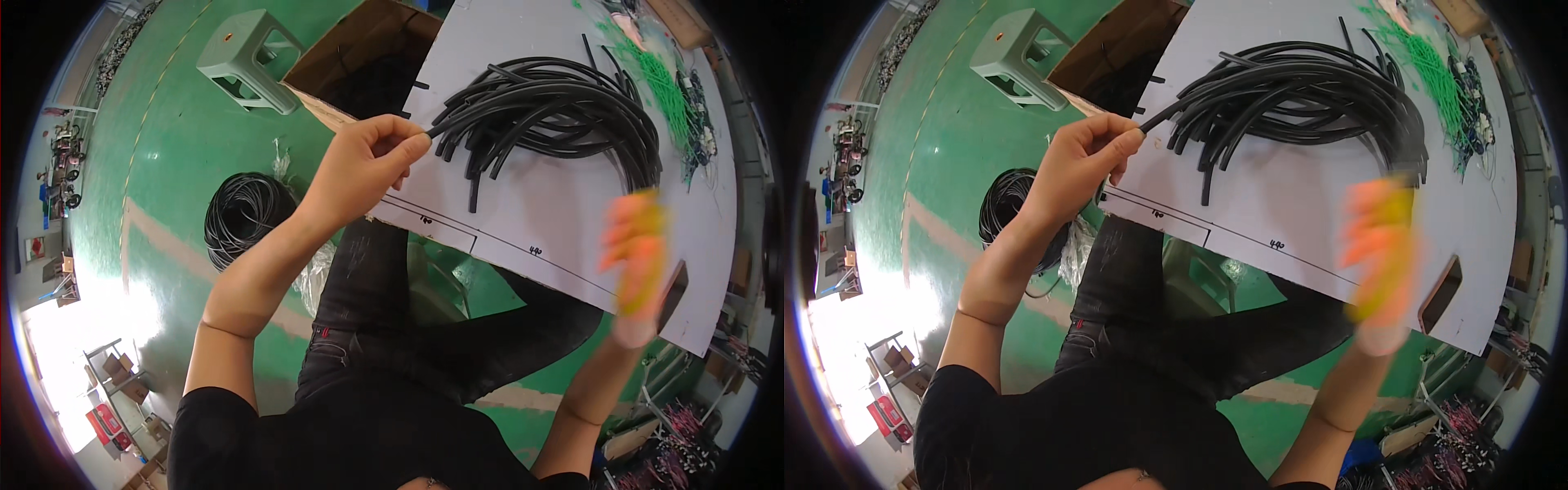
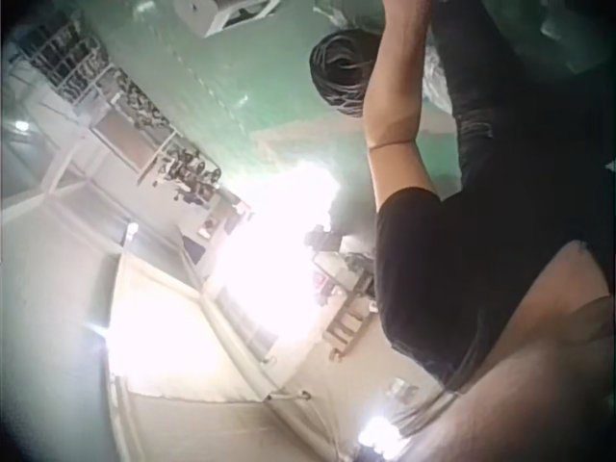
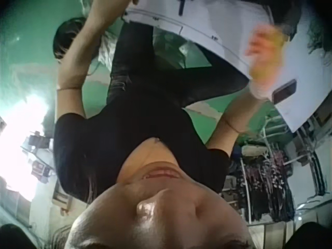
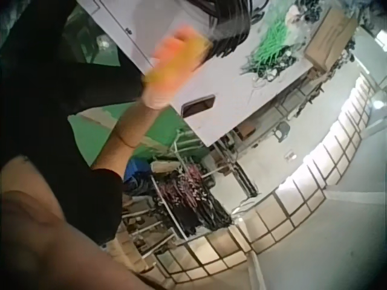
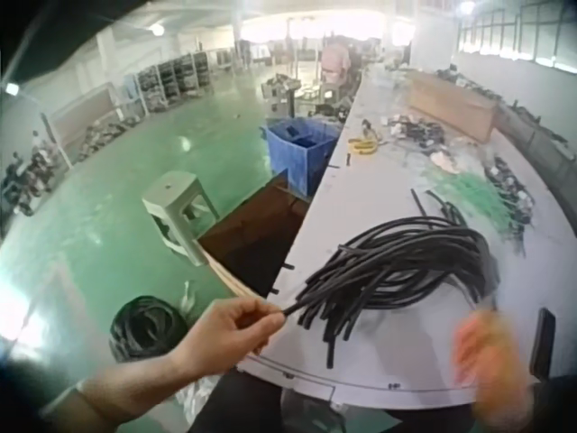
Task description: Measure and cut black rubber or plastic tubes to specific lengths using a marking board and scissors.
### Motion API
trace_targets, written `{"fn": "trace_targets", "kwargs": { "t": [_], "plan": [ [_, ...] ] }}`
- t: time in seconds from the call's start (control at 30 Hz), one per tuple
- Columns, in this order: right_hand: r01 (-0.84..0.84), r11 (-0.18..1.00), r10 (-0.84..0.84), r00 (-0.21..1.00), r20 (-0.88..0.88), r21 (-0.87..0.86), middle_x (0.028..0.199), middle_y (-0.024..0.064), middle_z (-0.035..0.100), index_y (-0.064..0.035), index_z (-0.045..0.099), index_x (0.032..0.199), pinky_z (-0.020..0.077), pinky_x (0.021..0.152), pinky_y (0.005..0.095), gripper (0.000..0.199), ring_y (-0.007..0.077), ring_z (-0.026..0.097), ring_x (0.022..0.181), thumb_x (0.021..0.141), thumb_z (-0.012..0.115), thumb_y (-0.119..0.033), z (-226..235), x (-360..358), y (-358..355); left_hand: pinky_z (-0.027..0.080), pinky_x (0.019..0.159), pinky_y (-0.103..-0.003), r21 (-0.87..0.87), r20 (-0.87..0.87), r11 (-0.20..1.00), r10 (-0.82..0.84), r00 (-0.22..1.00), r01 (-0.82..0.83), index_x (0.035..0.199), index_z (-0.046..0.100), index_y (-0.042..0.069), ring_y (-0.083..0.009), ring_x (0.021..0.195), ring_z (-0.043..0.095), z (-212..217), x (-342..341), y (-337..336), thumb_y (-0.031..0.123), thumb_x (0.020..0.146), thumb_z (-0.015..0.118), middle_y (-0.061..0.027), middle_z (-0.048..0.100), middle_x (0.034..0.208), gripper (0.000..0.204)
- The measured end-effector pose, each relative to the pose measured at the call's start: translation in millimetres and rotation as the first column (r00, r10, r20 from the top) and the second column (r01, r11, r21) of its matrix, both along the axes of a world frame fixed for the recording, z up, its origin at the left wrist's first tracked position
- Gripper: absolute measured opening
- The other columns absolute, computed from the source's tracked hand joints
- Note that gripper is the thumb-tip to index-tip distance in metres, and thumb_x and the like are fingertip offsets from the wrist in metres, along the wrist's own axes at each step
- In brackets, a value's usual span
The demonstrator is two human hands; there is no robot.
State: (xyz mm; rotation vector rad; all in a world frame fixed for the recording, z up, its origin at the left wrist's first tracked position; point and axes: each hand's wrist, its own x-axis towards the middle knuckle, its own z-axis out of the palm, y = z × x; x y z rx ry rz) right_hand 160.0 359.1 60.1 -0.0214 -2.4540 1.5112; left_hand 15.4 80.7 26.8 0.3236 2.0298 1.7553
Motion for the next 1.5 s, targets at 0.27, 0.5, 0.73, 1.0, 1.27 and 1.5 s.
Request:
{"fn": "trace_targets", "kwargs": {
  "t": [0.27,0.5,0.73,1.0,1.27,1.5],
  "plan": [
    [-0.191,0.843,0.447,0.77,0.456,-0.503,0.082,0.0032,0.05,-0.0003,0.051,0.096,0.0384,0.051,0.0178,0.041,0.006,0.045,0.064,0.086,0.057,-0.039,-39.3,-26.6,-82.8,0.041,0.051,-0.018,0.014,-0.022,1.0,-0.017,1.0,0.017,0.089,0.06,-0.001,-0.0033,0.056,0.048,9.6,5.1,6.2,0.018,0.085,0.06,0.0021,0.055,0.065,0.019],
    [-0.231,0.84,0.461,0.779,0.424,-0.49,0.078,0.0,0.047,-0.0017,0.05,0.094,0.0377,0.051,0.0178,0.057,0.0045,0.042,0.062,0.076,0.061,-0.054,-36.7,-41.2,-90.2,0.042,0.053,-0.019,-0.032,-0.001,0.999,-0.022,1.0,0.022,0.091,0.06,-0.001,-0.0035,0.058,0.049,15.9,5.5,5.7,0.016,0.084,0.06,0.0017,0.056,0.068,0.019],
    [-0.318,0.879,0.443,0.821,0.361,-0.354,0.076,-0.0004,0.047,-0.0024,0.05,0.092,0.0357,0.051,0.0186,0.05,0.0044,0.04,0.063,0.079,0.061,-0.049,-44.6,-46.4,-88.2,0.042,0.054,-0.019,-0.041,-0.014,0.999,-0.035,0.999,0.035,0.089,0.06,-0.002,-0.0039,0.058,0.049,15.6,3.5,5.6,0.016,0.084,0.06,0.0016,0.057,0.069,0.018],
    [-0.096,0.889,0.372,0.723,0.583,-0.448,0.056,0.0004,0.045,-0.0012,0.053,0.085,0.0333,0.044,0.0173,0.026,0.0071,0.044,0.046,0.085,0.059,-0.026,-26.4,-51.3,-91.7,0.042,0.056,-0.019,-0.053,-0.039,0.997,-0.059,0.997,0.057,0.09,0.061,-0.001,-0.0043,0.061,0.05,13.7,2.1,4.6,0.015,0.084,0.061,0.0012,0.057,0.07,0.018],
    [0.133,0.71,0.096,0.955,0.282,-0.692,0.061,0.0045,0.053,0.0015,0.054,0.093,0.0372,0.044,0.0195,0.021,0.0095,0.048,0.045,0.082,0.058,-0.016,-35.3,-41.5,-130.2,0.039,0.062,-0.019,0.166,-0.153,0.972,-0.142,0.978,0.167,0.103,0.058,0.0,-0.0043,0.07,0.045,15.6,25.1,-5.8,0.01,0.09,0.051,-0.0019,0.05,0.098,0.018],
    [0.045,0.718,0.132,0.971,0.2,-0.694,0.075,0.0056,0.057,-0.0018,0.056,0.097,0.0372,0.05,0.0195,0.022,0.0088,0.052,0.056,0.08,0.061,-0.015,-35.4,-44.6,-158.9,0.043,0.065,-0.019,0.381,0.199,0.908,-0.265,0.944,0.174,0.113,0.047,0.002,-0.0064,0.076,0.053,27.7,42.6,-27.5,0.014,0.09,0.052,-0.0054,0.053,0.105,0.027]
  ]
}}
